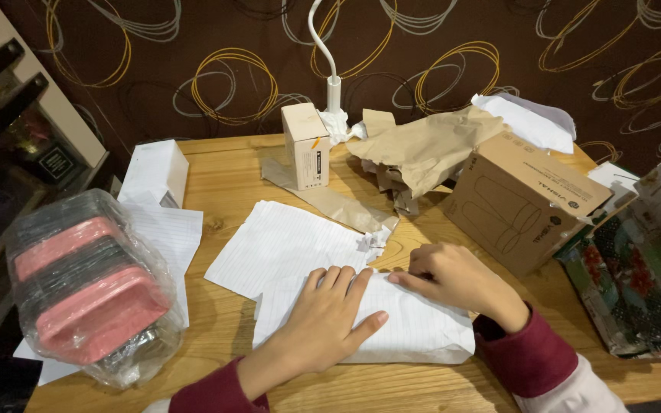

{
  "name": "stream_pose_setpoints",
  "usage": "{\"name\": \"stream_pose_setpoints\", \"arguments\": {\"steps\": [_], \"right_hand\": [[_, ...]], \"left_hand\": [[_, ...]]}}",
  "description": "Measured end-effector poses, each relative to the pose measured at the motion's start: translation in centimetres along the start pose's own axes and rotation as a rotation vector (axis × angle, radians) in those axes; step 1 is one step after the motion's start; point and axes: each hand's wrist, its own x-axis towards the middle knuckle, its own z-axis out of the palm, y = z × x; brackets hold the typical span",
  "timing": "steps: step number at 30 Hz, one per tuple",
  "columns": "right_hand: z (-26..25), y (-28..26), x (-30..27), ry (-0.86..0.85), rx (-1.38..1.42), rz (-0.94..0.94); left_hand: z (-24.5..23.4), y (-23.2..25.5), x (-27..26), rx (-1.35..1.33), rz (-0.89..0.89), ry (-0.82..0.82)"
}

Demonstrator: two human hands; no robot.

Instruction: The person wraps a small rectangular item in white paper on a wooden table. They fold the paper around the item, smooth the edges, and secure the package with tape. Scissors and other boxes are visible on the table.

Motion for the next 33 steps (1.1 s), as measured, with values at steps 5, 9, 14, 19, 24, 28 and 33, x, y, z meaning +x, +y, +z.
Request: {"name": "stream_pose_setpoints", "arguments": {"steps": [5,9,14,19,24,28,33], "right_hand": [[-1.2,0.0,-0.2,-0.029,-0.025,0.045],[-2.5,0.3,-0.6,-0.104,0.04,0.157],[-2.8,0.8,-0.8,-0.115,0.099,0.129],[-3.2,1.6,-1.2,-0.112,0.066,0.175],[-3.6,2.4,-1.5,-0.052,0.015,0.144],[-3.5,2.7,-1.4,-0.057,0.067,0.21],[-2.2,1.2,-1.1,0.153,0.113,-0.128]], "left_hand": [[0.0,0.0,-0.1,0.007,0.006,0.021],[0.0,0.1,-0.2,0.015,0.008,0.041],[0.0,0.2,-0.2,0.008,-0.001,0.032],[0.0,0.2,-0.2,0.018,0.012,0.052],[0.0,0.2,-0.3,0.023,0.014,0.072],[-0.1,0.3,-0.2,0.014,0.016,0.067],[-0.2,0.4,-0.3,0.017,0.021,0.09]]}}
